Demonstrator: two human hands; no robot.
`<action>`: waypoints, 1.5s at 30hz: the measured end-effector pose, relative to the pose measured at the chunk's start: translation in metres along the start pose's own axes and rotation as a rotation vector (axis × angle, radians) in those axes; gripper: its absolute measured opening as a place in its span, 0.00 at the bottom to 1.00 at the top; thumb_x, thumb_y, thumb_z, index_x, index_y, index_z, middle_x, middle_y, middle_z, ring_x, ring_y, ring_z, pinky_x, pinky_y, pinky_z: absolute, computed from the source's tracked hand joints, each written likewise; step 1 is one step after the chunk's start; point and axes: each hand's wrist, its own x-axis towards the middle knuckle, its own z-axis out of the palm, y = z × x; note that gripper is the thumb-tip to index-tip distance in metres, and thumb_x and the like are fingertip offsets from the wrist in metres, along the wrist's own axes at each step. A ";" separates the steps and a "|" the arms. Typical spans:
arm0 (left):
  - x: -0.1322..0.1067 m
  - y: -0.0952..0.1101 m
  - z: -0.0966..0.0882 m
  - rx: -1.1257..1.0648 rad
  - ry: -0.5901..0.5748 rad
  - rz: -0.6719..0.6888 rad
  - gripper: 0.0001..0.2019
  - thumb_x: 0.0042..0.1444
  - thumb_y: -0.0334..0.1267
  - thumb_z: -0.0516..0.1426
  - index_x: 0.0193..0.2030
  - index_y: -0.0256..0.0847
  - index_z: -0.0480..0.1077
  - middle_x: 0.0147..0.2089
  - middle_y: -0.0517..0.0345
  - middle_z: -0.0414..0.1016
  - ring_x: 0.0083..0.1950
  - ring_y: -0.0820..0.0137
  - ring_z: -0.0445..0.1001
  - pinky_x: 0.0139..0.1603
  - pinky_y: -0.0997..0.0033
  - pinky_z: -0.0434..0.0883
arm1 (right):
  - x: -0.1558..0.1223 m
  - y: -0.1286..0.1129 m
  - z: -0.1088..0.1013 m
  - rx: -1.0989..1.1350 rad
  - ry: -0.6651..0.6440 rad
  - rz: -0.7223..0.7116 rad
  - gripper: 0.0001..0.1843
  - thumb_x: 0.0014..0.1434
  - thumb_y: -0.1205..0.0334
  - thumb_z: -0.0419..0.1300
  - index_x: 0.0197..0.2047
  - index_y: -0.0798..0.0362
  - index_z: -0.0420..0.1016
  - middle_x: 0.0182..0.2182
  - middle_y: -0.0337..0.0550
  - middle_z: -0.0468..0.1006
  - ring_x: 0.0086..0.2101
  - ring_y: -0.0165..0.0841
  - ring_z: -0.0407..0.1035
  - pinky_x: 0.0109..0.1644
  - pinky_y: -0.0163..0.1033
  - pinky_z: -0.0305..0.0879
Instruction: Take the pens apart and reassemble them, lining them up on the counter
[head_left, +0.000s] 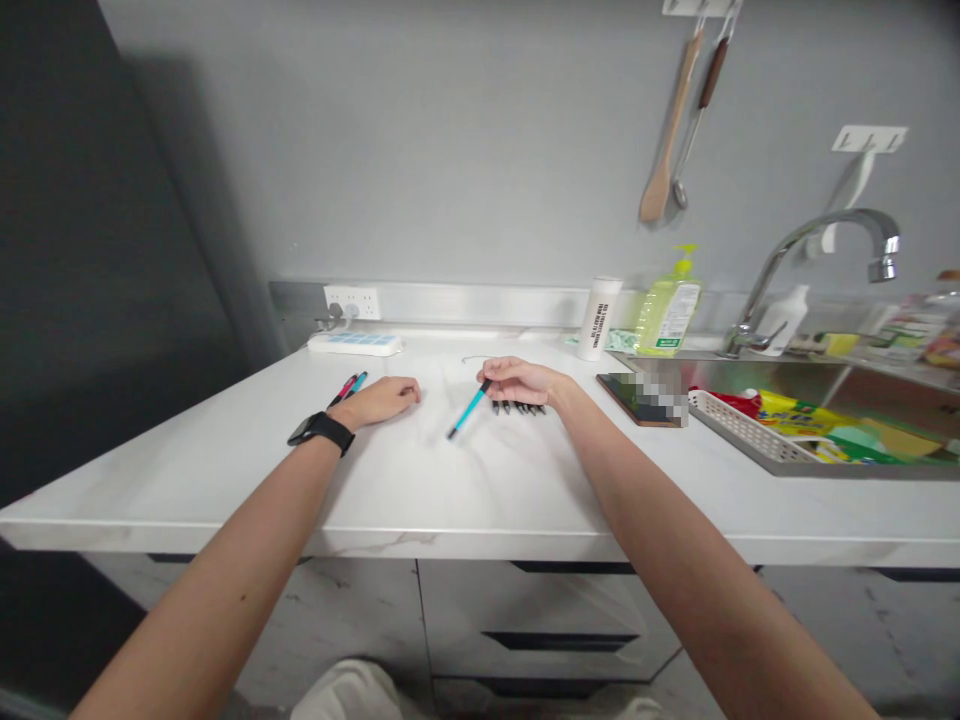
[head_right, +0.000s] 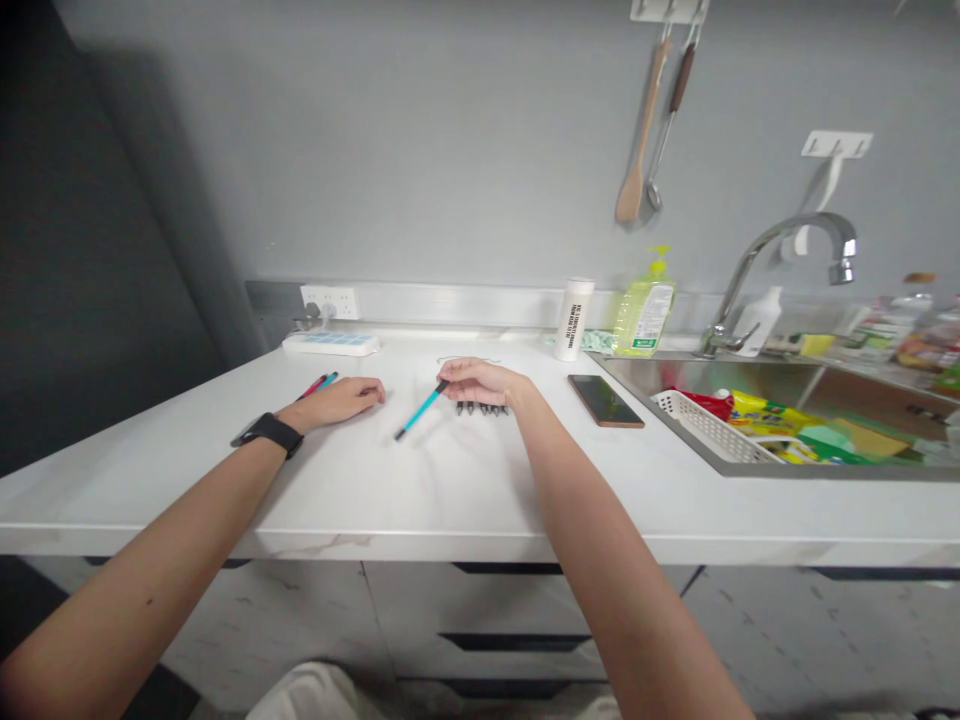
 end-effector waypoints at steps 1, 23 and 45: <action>0.000 0.001 0.000 -0.004 0.004 0.001 0.09 0.45 0.38 0.50 0.29 0.43 0.70 0.25 0.60 0.71 0.30 0.67 0.68 0.36 0.71 0.61 | 0.000 0.000 0.000 0.016 0.013 -0.016 0.05 0.50 0.73 0.63 0.30 0.58 0.70 0.26 0.39 0.73 0.26 0.24 0.70 0.32 0.28 0.68; -0.001 0.007 -0.002 -0.019 -0.018 -0.040 0.08 0.44 0.37 0.51 0.27 0.42 0.70 0.25 0.59 0.71 0.30 0.66 0.68 0.38 0.69 0.61 | 0.005 0.006 -0.001 0.027 0.066 0.015 0.11 0.55 0.74 0.59 0.42 0.56 0.71 0.27 0.38 0.73 0.25 0.21 0.68 0.31 0.26 0.69; 0.003 0.000 0.000 0.135 -0.062 -0.024 0.13 0.51 0.39 0.46 0.35 0.40 0.71 0.33 0.57 0.74 0.36 0.69 0.70 0.40 0.72 0.64 | 0.007 0.009 -0.011 0.070 -0.101 -0.044 0.17 0.51 0.75 0.63 0.45 0.56 0.69 0.28 0.37 0.75 0.27 0.23 0.72 0.34 0.28 0.72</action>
